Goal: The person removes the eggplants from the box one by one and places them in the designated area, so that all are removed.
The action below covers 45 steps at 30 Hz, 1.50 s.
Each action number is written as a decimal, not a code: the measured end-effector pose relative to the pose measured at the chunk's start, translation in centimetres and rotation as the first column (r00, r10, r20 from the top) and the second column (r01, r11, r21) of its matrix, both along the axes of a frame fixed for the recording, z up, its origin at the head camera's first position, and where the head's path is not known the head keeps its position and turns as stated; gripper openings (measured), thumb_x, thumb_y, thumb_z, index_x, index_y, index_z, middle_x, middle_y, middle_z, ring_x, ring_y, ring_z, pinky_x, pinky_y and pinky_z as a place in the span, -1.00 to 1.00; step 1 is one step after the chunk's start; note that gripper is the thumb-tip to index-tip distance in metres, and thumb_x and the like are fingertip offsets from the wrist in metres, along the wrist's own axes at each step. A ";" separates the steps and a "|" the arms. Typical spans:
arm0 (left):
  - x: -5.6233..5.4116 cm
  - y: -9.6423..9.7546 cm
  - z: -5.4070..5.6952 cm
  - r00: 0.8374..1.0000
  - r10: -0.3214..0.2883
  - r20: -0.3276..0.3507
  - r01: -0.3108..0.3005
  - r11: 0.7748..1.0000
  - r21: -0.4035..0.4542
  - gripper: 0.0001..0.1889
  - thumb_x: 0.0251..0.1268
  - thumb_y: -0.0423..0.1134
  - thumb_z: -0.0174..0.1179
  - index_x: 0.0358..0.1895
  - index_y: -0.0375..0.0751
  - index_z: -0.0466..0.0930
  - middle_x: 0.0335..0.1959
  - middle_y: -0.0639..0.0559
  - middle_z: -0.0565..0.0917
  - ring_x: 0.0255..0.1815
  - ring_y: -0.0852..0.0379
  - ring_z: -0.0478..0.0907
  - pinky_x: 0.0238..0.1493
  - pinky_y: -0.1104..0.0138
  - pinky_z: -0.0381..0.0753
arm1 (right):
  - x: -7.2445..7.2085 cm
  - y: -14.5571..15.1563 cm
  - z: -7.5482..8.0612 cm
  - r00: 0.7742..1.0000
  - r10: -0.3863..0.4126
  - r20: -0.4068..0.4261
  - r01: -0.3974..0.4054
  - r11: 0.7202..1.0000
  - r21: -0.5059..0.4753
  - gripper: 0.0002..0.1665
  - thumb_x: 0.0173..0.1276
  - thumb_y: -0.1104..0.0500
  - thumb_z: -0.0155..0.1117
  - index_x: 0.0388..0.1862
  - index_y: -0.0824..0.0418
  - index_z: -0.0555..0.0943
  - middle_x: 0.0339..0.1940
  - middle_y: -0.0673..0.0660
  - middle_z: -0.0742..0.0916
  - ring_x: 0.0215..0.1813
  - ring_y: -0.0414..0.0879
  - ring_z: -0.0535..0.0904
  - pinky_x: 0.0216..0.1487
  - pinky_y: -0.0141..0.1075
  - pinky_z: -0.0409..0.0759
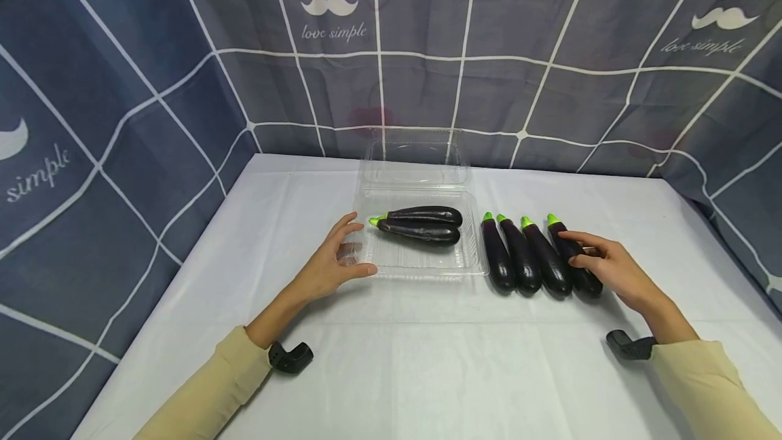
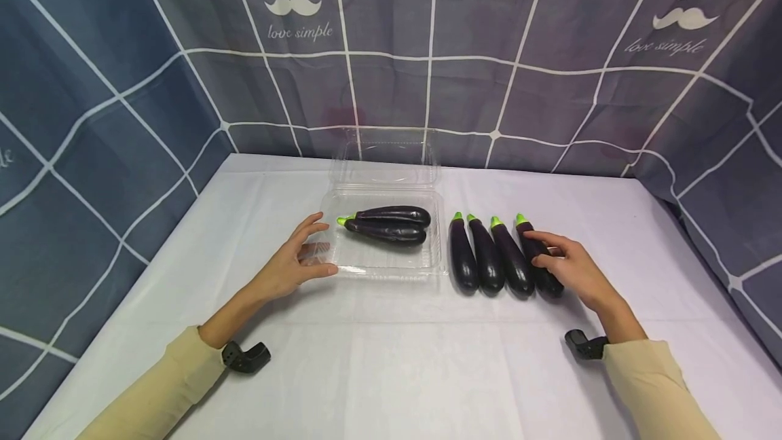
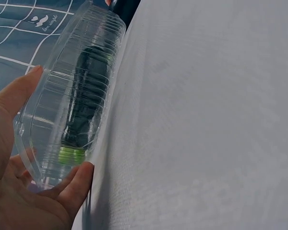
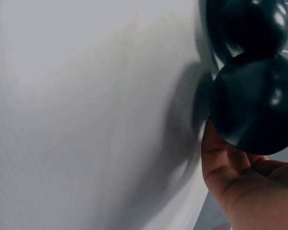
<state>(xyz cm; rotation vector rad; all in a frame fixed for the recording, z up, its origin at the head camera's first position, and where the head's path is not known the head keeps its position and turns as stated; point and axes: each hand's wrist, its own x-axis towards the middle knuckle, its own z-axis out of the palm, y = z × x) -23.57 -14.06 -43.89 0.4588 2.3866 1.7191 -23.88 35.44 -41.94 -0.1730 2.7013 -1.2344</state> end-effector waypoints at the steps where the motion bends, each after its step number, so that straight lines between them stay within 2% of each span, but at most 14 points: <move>1: 0.0 0.0 0.0 1.000 0.000 -0.001 0.000 1.000 0.003 -0.02 0.12 -0.17 0.49 0.55 -0.18 0.07 0.58 0.01 -0.03 0.39 -0.20 0.28 0.27 -0.05 0.40 | 0.0 0.0 -0.1 1.000 0.004 0.006 -0.004 1.000 -0.001 -0.34 0.44 0.25 0.16 0.49 0.31 0.29 0.40 0.43 0.37 0.18 0.09 0.36 -0.04 -0.41 0.38; 5: -0.1 0.0 0.0 1.000 -0.002 -0.002 0.002 1.000 0.003 -0.01 0.13 -0.15 0.48 0.56 -0.15 0.04 0.57 -0.01 0.01 0.39 -0.20 0.28 0.28 -0.04 0.40 | -0.1 0.0 -0.4 1.000 0.012 0.025 -0.012 1.000 -0.007 -0.30 0.45 0.24 0.16 0.52 0.31 0.24 0.43 0.46 0.33 0.36 0.32 0.25 0.15 -0.06 0.39; 7: -0.2 0.1 0.0 1.000 -0.004 -0.003 0.004 1.000 0.004 -0.01 0.13 -0.15 0.49 0.56 -0.16 0.05 0.57 0.01 -0.01 0.39 -0.20 0.28 0.28 -0.04 0.40 | -0.2 0.0 -0.5 0.999 0.014 0.030 -0.014 1.000 0.001 -0.30 0.46 0.22 0.17 0.52 0.31 0.24 0.43 0.47 0.33 0.38 0.35 0.23 0.15 0.01 0.38; 9: -0.2 0.1 -0.1 1.000 -0.003 -0.004 0.003 1.000 0.004 -0.02 0.12 -0.16 0.49 0.55 -0.17 0.07 0.58 0.03 -0.03 0.39 -0.20 0.28 0.27 -0.04 0.41 | -0.2 0.0 -0.5 0.999 0.017 0.029 -0.018 1.000 0.009 -0.31 0.46 0.20 0.18 0.50 0.31 0.26 0.42 0.46 0.34 0.34 0.30 0.29 0.14 -0.15 0.41; 12: -0.2 0.0 -0.1 1.000 0.000 -0.004 0.000 1.000 0.004 -0.02 0.11 -0.17 0.50 0.55 -0.17 0.08 0.58 0.03 -0.02 0.38 -0.20 0.29 0.26 -0.04 0.42 | -0.2 0.1 -0.6 0.999 0.025 0.022 -0.026 0.999 0.031 -0.33 0.46 0.18 0.19 0.48 0.31 0.30 0.40 0.43 0.38 0.26 0.16 0.37 -0.02 -0.47 0.39; 15: -0.2 0.0 -0.2 1.000 0.001 -0.004 -0.001 1.000 0.005 -0.02 0.11 -0.18 0.50 0.55 -0.18 0.08 0.58 0.03 -0.02 0.38 -0.20 0.30 0.26 -0.04 0.42 | -0.3 0.0 -0.7 0.999 0.028 0.021 -0.029 0.999 0.031 -0.34 0.47 0.17 0.20 0.47 0.31 0.31 0.40 0.42 0.40 0.24 0.12 0.38 -0.07 -0.56 0.36; 17: -0.2 0.0 -0.2 1.000 0.001 -0.003 -0.001 1.000 0.004 -0.02 0.11 -0.18 0.50 0.54 -0.18 0.08 0.58 0.03 -0.03 0.37 -0.20 0.30 0.26 -0.03 0.43 | -0.2 0.0 -0.7 0.999 0.026 0.029 -0.027 0.999 0.027 -0.34 0.47 0.16 0.19 0.48 0.31 0.30 0.40 0.43 0.39 0.27 0.17 0.37 -0.02 -0.48 0.37; 20: -0.2 0.0 -0.2 1.000 0.001 -0.002 -0.001 1.000 0.001 -0.02 0.11 -0.18 0.50 0.54 -0.18 0.08 0.58 0.04 -0.04 0.38 -0.20 0.30 0.26 -0.03 0.43 | -0.2 0.0 -0.7 0.999 0.024 0.045 -0.025 1.000 0.016 -0.32 0.48 0.15 0.18 0.49 0.32 0.27 0.41 0.47 0.36 0.33 0.30 0.31 0.10 -0.22 0.39; 24: -0.1 0.0 -0.1 1.000 0.003 -0.001 -0.003 1.000 -0.003 -0.02 0.11 -0.17 0.50 0.55 -0.18 0.08 0.58 0.04 -0.04 0.38 -0.19 0.30 0.26 -0.03 0.43 | -0.1 -0.1 -0.8 0.998 0.024 0.052 -0.024 1.000 0.004 -0.31 0.50 0.14 0.17 0.51 0.32 0.25 0.43 0.49 0.33 0.38 0.36 0.25 0.17 0.09 0.33; 29: -0.1 0.1 0.0 1.000 0.003 0.000 -0.003 1.000 -0.005 -0.02 0.11 -0.17 0.50 0.55 -0.18 0.07 0.58 0.04 -0.04 0.38 -0.19 0.29 0.27 -0.02 0.42 | 0.0 -0.1 -0.9 0.999 0.012 0.031 -0.012 1.000 -0.004 -0.30 0.51 0.09 0.16 0.52 0.32 0.23 0.42 0.51 0.31 0.37 0.40 0.22 0.20 0.26 0.27; 37: -0.1 0.0 -0.1 1.000 -0.002 0.001 0.002 1.000 0.011 0.02 0.12 -0.18 0.49 0.57 -0.13 0.00 0.55 -0.06 0.05 0.40 -0.22 0.27 0.28 -0.02 0.41 | 0.3 -0.2 -0.7 1.000 0.010 0.010 -0.010 1.000 0.014 -0.29 0.54 0.03 0.12 0.52 0.32 0.22 0.41 0.54 0.30 0.36 0.45 0.21 0.18 0.32 0.28; 45: -0.1 0.0 0.0 1.000 -0.002 0.004 0.002 1.000 0.010 0.01 0.11 -0.18 0.50 0.57 -0.15 0.02 0.55 -0.05 0.04 0.39 -0.22 0.28 0.28 -0.03 0.41 | 0.5 -0.3 -0.7 1.000 0.008 0.004 -0.008 1.000 0.022 -0.28 0.55 -0.03 0.10 0.52 0.31 0.23 0.43 0.48 0.33 0.35 0.40 0.24 0.16 0.26 0.31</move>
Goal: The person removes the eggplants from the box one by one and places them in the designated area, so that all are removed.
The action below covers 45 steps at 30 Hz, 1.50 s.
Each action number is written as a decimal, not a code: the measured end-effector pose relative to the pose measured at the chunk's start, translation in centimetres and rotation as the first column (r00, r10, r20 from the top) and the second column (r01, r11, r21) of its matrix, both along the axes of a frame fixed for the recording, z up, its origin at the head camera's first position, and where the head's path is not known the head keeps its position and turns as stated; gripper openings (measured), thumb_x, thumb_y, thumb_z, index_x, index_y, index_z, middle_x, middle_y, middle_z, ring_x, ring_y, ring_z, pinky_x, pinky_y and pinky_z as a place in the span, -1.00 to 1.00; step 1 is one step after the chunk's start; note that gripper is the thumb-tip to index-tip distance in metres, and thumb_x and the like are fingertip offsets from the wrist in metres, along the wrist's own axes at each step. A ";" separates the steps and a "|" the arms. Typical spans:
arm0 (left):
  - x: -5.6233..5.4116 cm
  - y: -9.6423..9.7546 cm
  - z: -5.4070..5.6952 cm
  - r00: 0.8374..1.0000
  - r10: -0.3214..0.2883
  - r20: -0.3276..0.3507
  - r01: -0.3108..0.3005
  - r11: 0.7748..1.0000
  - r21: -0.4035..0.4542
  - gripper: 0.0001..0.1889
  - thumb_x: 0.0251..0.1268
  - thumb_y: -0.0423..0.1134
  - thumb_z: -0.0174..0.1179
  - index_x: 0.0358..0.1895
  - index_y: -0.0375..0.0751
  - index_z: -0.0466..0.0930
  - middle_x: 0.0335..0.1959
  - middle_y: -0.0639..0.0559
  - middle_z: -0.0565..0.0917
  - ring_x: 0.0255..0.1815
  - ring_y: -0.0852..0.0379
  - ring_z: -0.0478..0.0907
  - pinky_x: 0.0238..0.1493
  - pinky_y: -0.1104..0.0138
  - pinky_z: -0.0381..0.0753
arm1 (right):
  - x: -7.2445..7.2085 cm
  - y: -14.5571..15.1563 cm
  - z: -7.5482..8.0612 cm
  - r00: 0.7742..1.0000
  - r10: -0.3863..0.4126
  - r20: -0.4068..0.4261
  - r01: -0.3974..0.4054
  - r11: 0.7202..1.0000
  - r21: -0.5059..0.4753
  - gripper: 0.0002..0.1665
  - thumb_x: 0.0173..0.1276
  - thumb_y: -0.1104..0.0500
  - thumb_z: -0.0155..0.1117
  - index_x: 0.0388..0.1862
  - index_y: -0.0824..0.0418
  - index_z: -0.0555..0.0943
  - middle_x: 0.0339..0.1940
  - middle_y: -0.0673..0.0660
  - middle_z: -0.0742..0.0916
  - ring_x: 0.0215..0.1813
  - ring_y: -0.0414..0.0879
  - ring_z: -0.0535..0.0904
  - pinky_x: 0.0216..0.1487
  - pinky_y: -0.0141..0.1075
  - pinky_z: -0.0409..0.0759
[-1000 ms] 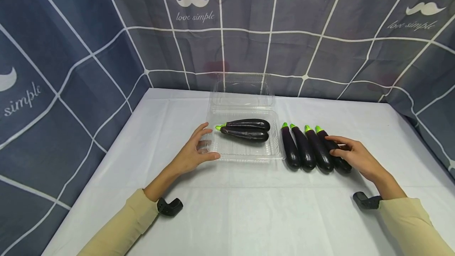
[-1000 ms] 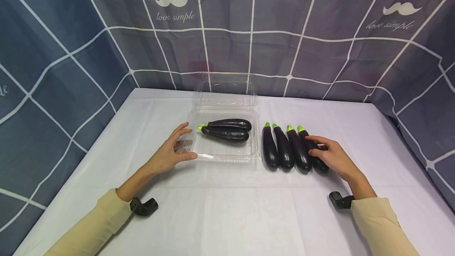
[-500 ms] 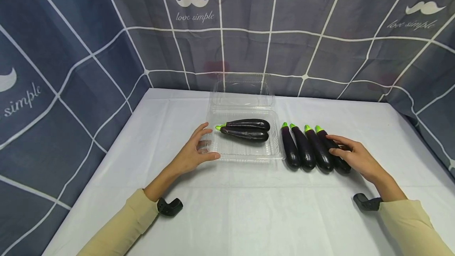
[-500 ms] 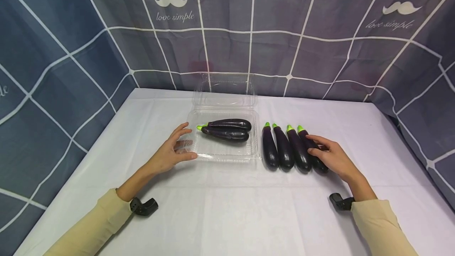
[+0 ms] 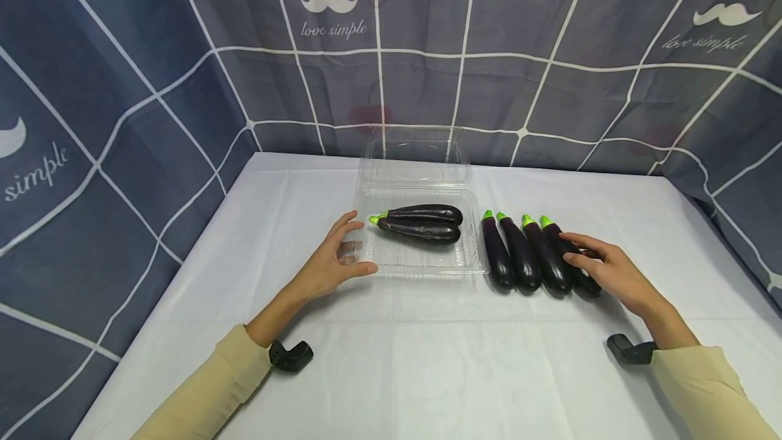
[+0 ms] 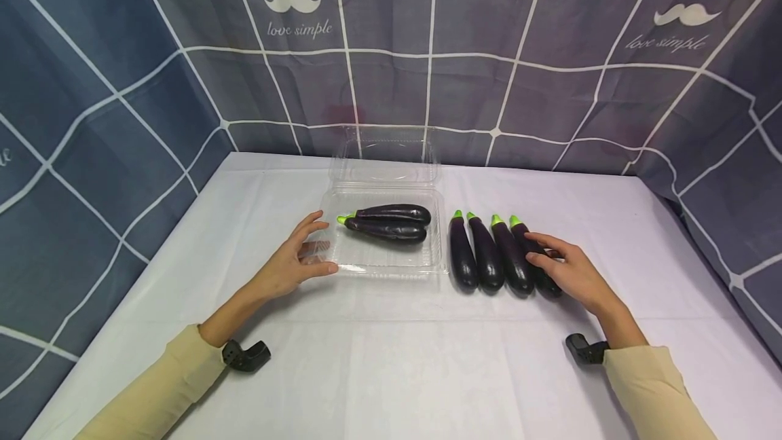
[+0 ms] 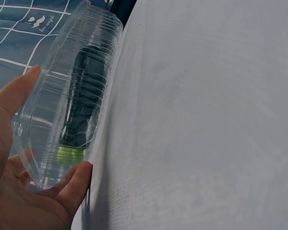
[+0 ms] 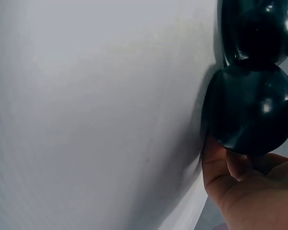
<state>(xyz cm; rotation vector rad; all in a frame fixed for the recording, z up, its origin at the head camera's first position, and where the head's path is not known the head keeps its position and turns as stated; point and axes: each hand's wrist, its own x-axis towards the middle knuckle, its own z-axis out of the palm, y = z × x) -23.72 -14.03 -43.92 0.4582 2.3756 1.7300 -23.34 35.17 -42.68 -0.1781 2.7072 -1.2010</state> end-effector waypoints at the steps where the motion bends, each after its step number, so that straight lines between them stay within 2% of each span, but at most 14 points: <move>1: 0.0 0.0 0.0 1.000 0.000 0.001 0.000 1.000 0.000 0.01 0.11 -0.18 0.50 0.57 -0.15 0.02 0.55 -0.04 0.04 0.39 -0.22 0.28 0.28 -0.02 0.41 | 0.0 0.0 0.0 1.000 -0.001 -0.003 0.001 1.000 0.004 -0.28 0.55 -0.04 0.10 0.52 0.31 0.24 0.43 0.47 0.33 0.35 0.39 0.24 0.16 0.25 0.31; 11: -0.1 0.1 -0.1 1.000 -0.010 0.008 0.010 1.000 0.003 0.01 0.12 -0.19 0.49 0.57 -0.13 0.01 0.55 -0.05 0.05 0.39 -0.21 0.28 0.28 -0.02 0.41 | 0.1 -0.3 0.5 1.000 -0.002 -0.028 0.002 1.000 0.020 -0.29 0.55 -0.02 0.10 0.51 0.31 0.25 0.39 0.49 0.36 0.33 0.40 0.26 0.14 0.30 0.29; 16: -0.2 0.2 -0.2 1.000 -0.017 0.008 0.017 1.000 0.001 0.03 0.12 -0.17 0.49 0.58 -0.09 -0.02 0.53 -0.08 0.09 0.39 -0.21 0.28 0.28 -0.02 0.41 | 0.3 -0.3 0.7 0.997 -0.022 -0.071 0.024 0.999 0.024 -0.34 0.55 0.02 0.09 0.48 0.33 0.29 0.38 0.47 0.38 0.30 0.38 0.31 0.08 0.22 0.37; 18: -0.2 0.3 -0.3 1.000 -0.021 0.003 0.021 1.000 0.002 0.03 0.12 -0.18 0.49 0.58 -0.12 -0.01 0.54 -0.08 0.07 0.39 -0.21 0.28 0.28 -0.02 0.41 | 0.3 -0.4 0.7 0.993 -0.042 -0.108 0.045 0.999 0.028 -0.38 0.55 0.02 0.10 0.45 0.31 0.34 0.36 0.44 0.42 0.27 0.31 0.34 0.07 0.08 0.41; 21: -0.3 0.3 -0.3 1.000 -0.019 0.001 0.019 1.000 0.000 0.02 0.12 -0.18 0.49 0.57 -0.13 0.00 0.54 -0.07 0.07 0.39 -0.22 0.29 0.28 -0.02 0.41 | 0.5 -0.5 0.8 0.981 -0.085 -0.177 0.090 0.996 0.023 -0.44 0.54 0.04 0.11 0.40 0.30 0.42 0.32 0.37 0.48 0.24 0.19 0.36 0.05 -0.27 0.43; 24: -0.4 0.3 -0.2 1.000 -0.019 0.001 0.019 1.000 -0.003 0.03 0.12 -0.17 0.49 0.58 -0.13 -0.01 0.54 -0.07 0.07 0.38 -0.22 0.29 0.28 -0.03 0.41 | 0.7 -0.8 1.0 0.965 -0.131 -0.229 0.133 0.991 -0.005 -0.49 0.53 0.07 0.14 0.34 0.29 0.49 0.29 0.30 0.51 0.21 0.07 0.36 -0.03 -0.62 0.36; 26: -0.3 0.3 -0.1 1.000 -0.021 0.001 0.021 1.000 -0.007 0.03 0.12 -0.16 0.49 0.58 -0.13 -0.01 0.54 -0.07 0.07 0.38 -0.22 0.29 0.28 -0.04 0.41 | 0.7 -1.2 1.2 0.956 -0.146 -0.254 0.146 0.989 -0.021 -0.52 0.52 0.09 0.16 0.31 0.29 0.51 0.27 0.26 0.52 0.21 0.03 0.37 -0.07 -0.70 0.34; 29: -0.2 0.2 0.0 1.000 -0.021 -0.002 0.021 1.000 -0.010 0.00 0.13 -0.15 0.49 0.56 -0.16 0.03 0.57 -0.03 0.00 0.39 -0.22 0.29 0.28 -0.04 0.41 | 0.7 -2.2 1.7 0.948 -0.144 -0.284 0.136 0.990 -0.046 -0.56 0.50 0.12 0.18 0.27 0.30 0.55 0.23 0.22 0.53 0.20 -0.05 0.40 -0.08 -0.71 0.37; 34: 0.0 -0.2 -0.1 1.000 -0.009 -0.011 0.009 1.000 -0.010 -0.05 0.14 -0.16 0.48 0.54 -0.20 0.09 0.59 0.04 -0.08 0.39 -0.23 0.28 0.28 -0.07 0.39 | 0.4 -4.2 2.3 0.939 -0.070 -0.336 0.045 0.996 -0.080 -0.63 0.47 0.21 0.21 0.20 0.31 0.59 0.18 0.19 0.58 0.16 -0.26 0.41 0.04 -0.63 0.40; 37: 0.0 -0.3 -0.2 1.000 -0.009 -0.012 0.009 1.000 -0.008 -0.05 0.16 -0.16 0.47 0.55 -0.19 0.07 0.59 0.03 -0.09 0.40 -0.24 0.27 0.29 -0.07 0.38 | 0.4 -5.1 2.6 0.935 -0.036 -0.354 0.011 0.997 -0.072 -0.64 0.45 0.23 0.24 0.18 0.29 0.61 0.15 0.18 0.60 0.14 -0.25 0.46 0.09 -0.56 0.40; 41: 0.0 -0.3 -0.2 1.000 -0.012 -0.013 0.012 1.000 -0.002 -0.03 0.16 -0.16 0.47 0.55 -0.18 0.05 0.58 0.00 -0.05 0.40 -0.25 0.27 0.29 -0.08 0.38 | 0.6 -5.9 2.9 0.934 -0.014 -0.356 -0.020 0.996 -0.090 -0.66 0.43 0.26 0.25 0.16 0.29 0.61 0.14 0.16 0.61 0.11 -0.21 0.49 0.08 -0.57 0.41; 45: -0.1 -0.1 -0.2 1.000 -0.017 -0.015 0.017 1.000 0.003 -0.02 0.15 -0.16 0.47 0.56 -0.17 0.04 0.58 -0.01 -0.03 0.40 -0.24 0.27 0.29 -0.08 0.38 | 0.9 -6.2 3.0 0.938 0.007 -0.345 -0.047 0.993 -0.106 -0.65 0.43 0.27 0.25 0.17 0.28 0.61 0.16 0.17 0.60 0.12 -0.35 0.47 0.09 -0.58 0.42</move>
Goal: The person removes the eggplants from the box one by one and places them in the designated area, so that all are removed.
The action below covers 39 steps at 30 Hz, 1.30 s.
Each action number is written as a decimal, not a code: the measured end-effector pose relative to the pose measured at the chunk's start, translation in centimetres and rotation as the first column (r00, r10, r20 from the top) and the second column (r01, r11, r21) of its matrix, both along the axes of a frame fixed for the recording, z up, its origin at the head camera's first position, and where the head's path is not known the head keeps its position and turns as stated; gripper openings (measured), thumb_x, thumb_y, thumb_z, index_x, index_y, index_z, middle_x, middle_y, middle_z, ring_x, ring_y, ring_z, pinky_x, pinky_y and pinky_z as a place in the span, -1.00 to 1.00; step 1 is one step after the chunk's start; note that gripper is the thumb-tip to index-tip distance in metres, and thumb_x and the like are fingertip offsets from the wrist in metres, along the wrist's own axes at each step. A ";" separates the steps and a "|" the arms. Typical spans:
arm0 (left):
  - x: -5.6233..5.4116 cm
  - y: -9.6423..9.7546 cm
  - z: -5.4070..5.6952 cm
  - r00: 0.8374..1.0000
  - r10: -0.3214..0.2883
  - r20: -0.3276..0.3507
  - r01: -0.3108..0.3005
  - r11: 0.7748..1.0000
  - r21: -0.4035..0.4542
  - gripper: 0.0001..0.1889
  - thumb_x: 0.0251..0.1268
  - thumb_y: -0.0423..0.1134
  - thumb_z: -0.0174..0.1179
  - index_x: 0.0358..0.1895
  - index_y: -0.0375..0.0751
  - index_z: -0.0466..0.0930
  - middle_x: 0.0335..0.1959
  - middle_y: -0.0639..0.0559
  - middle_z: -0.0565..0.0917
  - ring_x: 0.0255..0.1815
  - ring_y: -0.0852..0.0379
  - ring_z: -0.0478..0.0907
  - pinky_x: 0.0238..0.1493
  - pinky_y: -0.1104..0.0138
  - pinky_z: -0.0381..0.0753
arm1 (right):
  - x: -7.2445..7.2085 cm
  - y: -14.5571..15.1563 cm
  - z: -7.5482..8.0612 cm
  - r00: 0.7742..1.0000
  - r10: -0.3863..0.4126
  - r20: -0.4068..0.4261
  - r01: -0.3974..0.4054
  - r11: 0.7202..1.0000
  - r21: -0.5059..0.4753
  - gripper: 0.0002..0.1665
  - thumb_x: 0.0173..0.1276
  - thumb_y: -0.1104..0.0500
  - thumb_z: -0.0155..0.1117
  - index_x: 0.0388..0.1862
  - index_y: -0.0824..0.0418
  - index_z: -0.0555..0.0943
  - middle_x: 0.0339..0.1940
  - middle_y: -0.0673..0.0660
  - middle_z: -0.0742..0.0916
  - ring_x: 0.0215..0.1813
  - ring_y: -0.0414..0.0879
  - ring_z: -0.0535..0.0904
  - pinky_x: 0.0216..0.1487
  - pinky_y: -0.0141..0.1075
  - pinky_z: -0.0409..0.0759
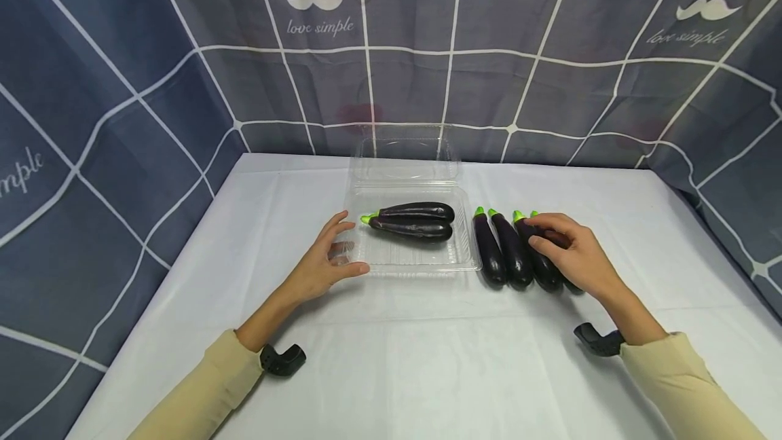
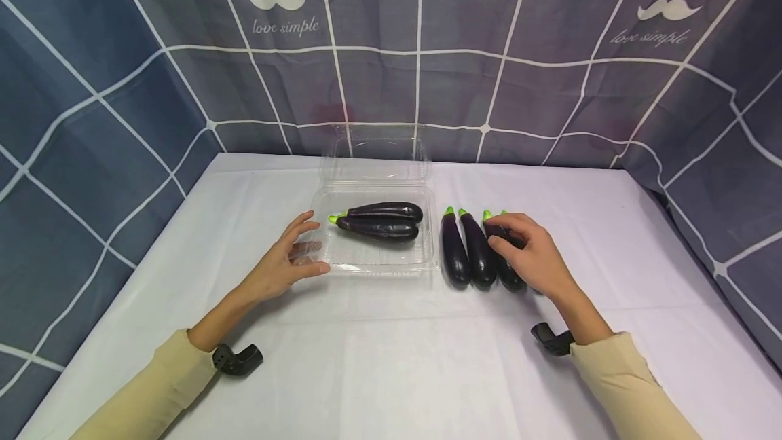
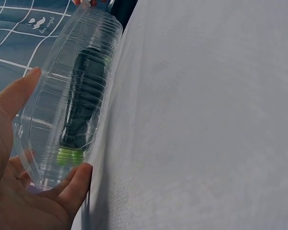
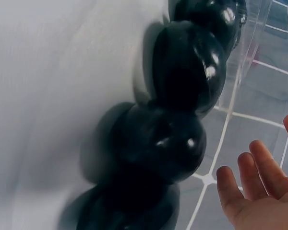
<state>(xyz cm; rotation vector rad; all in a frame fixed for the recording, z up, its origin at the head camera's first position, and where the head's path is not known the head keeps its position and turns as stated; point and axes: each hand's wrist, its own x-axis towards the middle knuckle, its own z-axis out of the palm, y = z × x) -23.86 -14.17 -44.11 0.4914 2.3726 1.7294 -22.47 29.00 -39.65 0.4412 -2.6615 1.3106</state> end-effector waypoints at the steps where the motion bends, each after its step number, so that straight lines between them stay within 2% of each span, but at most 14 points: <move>1: 0.0 0.0 0.0 1.000 0.001 0.000 -0.001 1.000 0.000 -0.02 0.15 -0.16 0.47 0.56 -0.17 0.04 0.58 -0.01 -0.03 0.40 -0.24 0.27 0.29 -0.08 0.38 | 0.0 -0.1 0.0 1.000 0.006 0.001 -0.006 1.000 0.000 -0.64 0.43 0.27 0.25 0.17 0.27 0.61 0.17 0.17 0.60 0.13 -0.36 0.46 0.10 -0.57 0.42; 5: -0.1 -0.1 -0.1 1.000 0.003 -0.005 -0.003 1.000 -0.009 -0.03 0.17 -0.17 0.46 0.56 -0.17 0.03 0.58 -0.01 -0.04 0.40 -0.24 0.27 0.28 -0.07 0.39 | 0.1 -0.4 0.1 1.000 0.018 0.001 -0.018 1.000 -0.004 -0.64 0.42 0.28 0.26 0.18 0.26 0.61 0.18 0.17 0.60 0.15 -0.39 0.43 0.12 -0.56 0.41; 12: 0.0 -0.1 -0.1 1.000 0.009 -0.001 -0.009 1.000 -0.008 -0.05 0.16 -0.17 0.47 0.54 -0.20 0.08 0.59 0.04 -0.09 0.39 -0.22 0.28 0.28 -0.05 0.40 | 0.2 -1.3 0.3 0.999 0.039 0.022 -0.039 0.999 -0.008 -0.65 0.42 0.26 0.27 0.17 0.24 0.61 0.16 0.10 0.60 0.14 -0.21 0.52 0.11 -0.55 0.43; 16: 0.1 -0.1 -0.1 1.000 0.009 0.002 -0.009 1.000 -0.007 -0.06 0.15 -0.16 0.47 0.53 -0.21 0.09 0.60 0.06 -0.11 0.39 -0.22 0.28 0.28 -0.05 0.40 | 0.3 -1.9 0.5 0.998 0.057 0.032 -0.056 0.998 -0.037 -0.66 0.42 0.27 0.27 0.16 0.27 0.61 0.16 0.12 0.59 0.12 -0.25 0.54 0.15 -0.53 0.44; 20: 0.1 -0.1 0.0 1.000 0.008 0.000 -0.008 1.000 -0.008 -0.04 0.15 -0.16 0.47 0.55 -0.18 0.07 0.59 0.04 -0.06 0.38 -0.21 0.29 0.28 -0.04 0.40 | 0.4 -2.5 0.5 0.997 0.074 0.033 -0.072 0.996 -0.058 -0.65 0.42 0.28 0.27 0.16 0.25 0.61 0.17 0.11 0.58 0.12 -0.31 0.51 0.17 -0.53 0.43; 25: 0.1 -0.1 0.1 1.000 0.006 0.001 -0.006 1.000 -0.006 -0.03 0.14 -0.16 0.48 0.56 -0.16 0.05 0.58 0.01 -0.01 0.38 -0.22 0.29 0.28 -0.04 0.40 | 0.5 -3.3 0.5 0.994 0.101 0.030 -0.098 0.991 -0.086 -0.64 0.42 0.29 0.27 0.18 0.24 0.60 0.16 0.10 0.57 0.14 -0.19 0.52 0.17 -0.49 0.45; 32: 0.2 -0.2 0.1 1.000 0.003 0.014 -0.003 1.000 0.001 0.02 0.14 -0.14 0.48 0.58 0.02 -0.03 0.53 -0.10 0.09 0.39 -0.22 0.28 0.29 -0.06 0.38 | 0.3 -4.8 0.8 0.992 0.119 0.036 -0.116 0.991 -0.069 -0.64 0.42 0.24 0.29 0.18 0.20 0.61 0.18 0.06 0.58 0.23 -0.24 0.48 0.21 -0.50 0.41; 35: 0.3 -0.2 0.2 1.000 0.004 0.020 -0.004 1.000 0.000 0.03 0.14 -0.13 0.48 0.58 0.11 -0.05 0.52 -0.09 0.11 0.39 -0.21 0.28 0.29 -0.05 0.39 | 0.0 -5.5 0.9 0.990 0.135 0.033 -0.133 0.990 -0.056 -0.64 0.42 0.23 0.29 0.18 0.19 0.61 0.18 0.06 0.59 0.26 -0.15 0.47 0.26 -0.43 0.40; 39: 0.4 -0.2 0.3 1.000 0.003 0.024 -0.003 1.000 -0.001 0.04 0.14 -0.13 0.48 0.58 0.14 -0.06 0.51 -0.07 0.13 0.39 -0.20 0.29 0.28 -0.04 0.40 | -0.4 -6.6 1.1 0.985 0.174 0.020 -0.172 0.982 -0.076 -0.63 0.39 0.28 0.30 0.16 0.22 0.62 0.17 0.07 0.60 0.27 -0.08 0.44 0.34 -0.18 0.38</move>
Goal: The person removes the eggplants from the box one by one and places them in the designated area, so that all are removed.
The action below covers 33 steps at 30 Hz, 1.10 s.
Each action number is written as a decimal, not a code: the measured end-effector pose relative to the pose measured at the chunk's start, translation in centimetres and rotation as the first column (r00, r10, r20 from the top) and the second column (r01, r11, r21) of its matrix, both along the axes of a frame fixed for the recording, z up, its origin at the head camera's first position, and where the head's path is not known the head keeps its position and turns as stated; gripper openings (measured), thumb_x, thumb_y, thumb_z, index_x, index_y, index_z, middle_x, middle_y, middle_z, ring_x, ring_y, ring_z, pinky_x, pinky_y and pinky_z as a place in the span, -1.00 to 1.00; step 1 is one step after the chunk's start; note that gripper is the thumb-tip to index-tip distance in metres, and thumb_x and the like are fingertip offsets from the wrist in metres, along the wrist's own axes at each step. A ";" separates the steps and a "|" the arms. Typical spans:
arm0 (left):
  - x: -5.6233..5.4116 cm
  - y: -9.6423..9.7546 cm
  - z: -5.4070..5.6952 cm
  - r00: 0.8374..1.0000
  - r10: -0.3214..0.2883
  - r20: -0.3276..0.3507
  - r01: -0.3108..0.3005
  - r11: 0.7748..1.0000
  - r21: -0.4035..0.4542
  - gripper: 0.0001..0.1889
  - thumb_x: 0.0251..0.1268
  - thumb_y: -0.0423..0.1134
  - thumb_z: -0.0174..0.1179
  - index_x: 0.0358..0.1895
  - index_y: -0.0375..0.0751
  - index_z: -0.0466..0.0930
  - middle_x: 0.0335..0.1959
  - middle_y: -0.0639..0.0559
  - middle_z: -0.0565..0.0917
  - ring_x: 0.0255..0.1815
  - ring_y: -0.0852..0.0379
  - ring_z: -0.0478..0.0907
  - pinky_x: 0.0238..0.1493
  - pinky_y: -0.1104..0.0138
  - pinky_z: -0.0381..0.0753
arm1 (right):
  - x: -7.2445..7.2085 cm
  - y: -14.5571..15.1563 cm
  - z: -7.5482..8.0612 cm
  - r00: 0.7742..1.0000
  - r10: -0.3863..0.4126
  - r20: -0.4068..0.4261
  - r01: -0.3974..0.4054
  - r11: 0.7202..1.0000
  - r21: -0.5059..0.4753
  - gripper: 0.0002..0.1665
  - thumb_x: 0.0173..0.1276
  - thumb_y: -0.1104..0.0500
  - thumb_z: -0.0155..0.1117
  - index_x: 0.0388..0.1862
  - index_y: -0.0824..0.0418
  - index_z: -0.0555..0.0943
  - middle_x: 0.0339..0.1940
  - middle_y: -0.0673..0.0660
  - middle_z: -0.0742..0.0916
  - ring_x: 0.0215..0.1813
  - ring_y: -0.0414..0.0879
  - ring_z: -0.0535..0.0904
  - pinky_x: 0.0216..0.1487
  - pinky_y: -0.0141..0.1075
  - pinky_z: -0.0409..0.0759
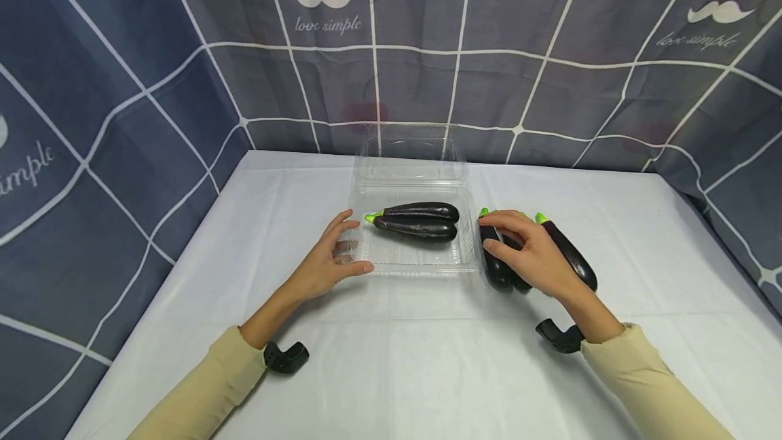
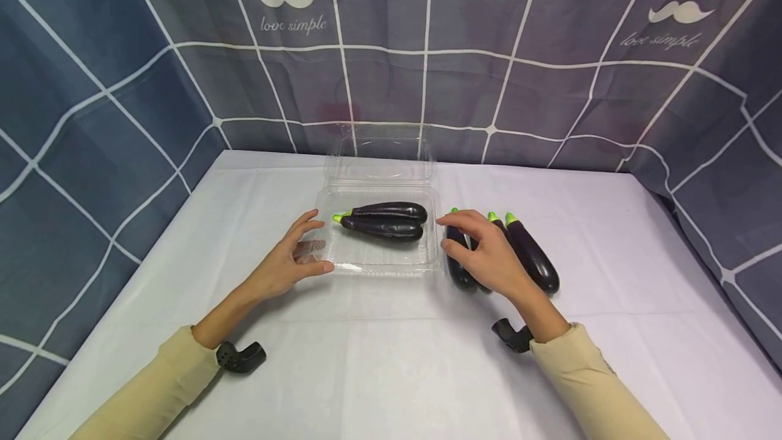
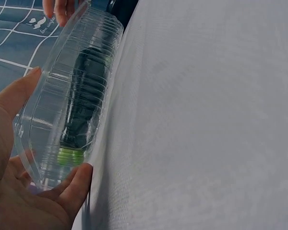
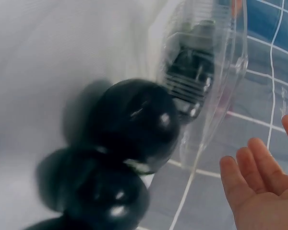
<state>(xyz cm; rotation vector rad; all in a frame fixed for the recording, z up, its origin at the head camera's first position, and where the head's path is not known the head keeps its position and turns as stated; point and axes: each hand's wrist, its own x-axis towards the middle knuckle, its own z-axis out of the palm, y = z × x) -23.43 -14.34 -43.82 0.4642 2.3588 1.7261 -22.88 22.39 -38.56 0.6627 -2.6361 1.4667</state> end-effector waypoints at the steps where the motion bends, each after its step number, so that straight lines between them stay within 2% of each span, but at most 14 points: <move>1: 0.0 0.0 0.0 1.000 0.001 0.000 -0.001 1.000 0.000 0.04 0.14 -0.13 0.48 0.58 0.15 -0.06 0.51 -0.07 0.13 0.39 -0.20 0.29 0.28 -0.04 0.40 | -0.1 -0.3 0.0 1.000 0.010 -0.004 -0.010 1.000 -0.002 -0.64 0.38 0.29 0.31 0.16 0.21 0.62 0.16 0.07 0.60 0.27 -0.08 0.44 0.34 -0.12 0.38; 4: 0.0 0.0 0.0 1.000 0.002 0.002 -0.002 1.000 0.003 0.05 0.13 -0.14 0.48 0.58 0.16 -0.07 0.51 -0.06 0.14 0.39 -0.20 0.28 0.29 -0.04 0.39 | -0.5 -1.2 0.1 0.999 0.039 -0.010 -0.039 0.999 -0.007 -0.63 0.38 0.29 0.31 0.16 0.18 0.63 0.17 0.07 0.60 0.25 -0.06 0.45 0.33 0.00 0.38; 7: 0.0 0.1 -0.1 1.000 0.000 -0.001 0.000 1.000 0.004 0.04 0.14 -0.14 0.48 0.58 0.13 -0.07 0.51 -0.07 0.13 0.40 -0.21 0.27 0.30 -0.04 0.38 | -0.9 -2.1 0.0 0.999 0.050 -0.010 -0.050 0.999 0.000 -0.63 0.38 0.27 0.30 0.16 0.17 0.63 0.17 0.06 0.60 0.26 -0.05 0.45 0.34 0.04 0.36; 14: -0.2 0.1 -0.1 1.000 -0.005 -0.007 0.005 1.000 0.001 0.03 0.15 -0.15 0.47 0.58 -0.07 -0.03 0.54 -0.08 0.08 0.40 -0.23 0.26 0.29 -0.03 0.39 | -1.4 -3.6 -0.4 0.998 0.070 0.006 -0.070 0.997 0.014 -0.61 0.38 0.25 0.32 0.18 0.25 0.62 0.20 0.10 0.60 0.29 0.01 0.44 0.32 0.14 0.32; 22: -0.3 0.0 -0.2 1.000 -0.005 -0.015 0.005 1.000 -0.001 -0.02 0.14 -0.15 0.47 0.56 -0.18 0.04 0.57 -0.01 0.00 0.40 -0.24 0.26 0.29 -0.04 0.39 | -2.1 -5.4 -0.5 0.995 0.095 0.010 -0.095 0.994 0.046 -0.59 0.37 0.21 0.33 0.19 0.25 0.61 0.20 0.09 0.60 0.28 0.02 0.45 0.27 0.13 0.36; 33: -0.4 0.0 -0.3 1.000 -0.002 -0.009 0.002 1.000 0.005 -0.01 0.13 -0.14 0.48 0.56 -0.16 0.04 0.57 0.00 0.01 0.40 -0.22 0.26 0.30 -0.02 0.38 | -3.7 -7.0 -0.8 0.996 0.087 0.015 -0.088 0.994 0.071 -0.60 0.38 0.21 0.31 0.18 0.23 0.62 0.19 0.10 0.60 0.22 0.09 0.48 0.18 0.12 0.42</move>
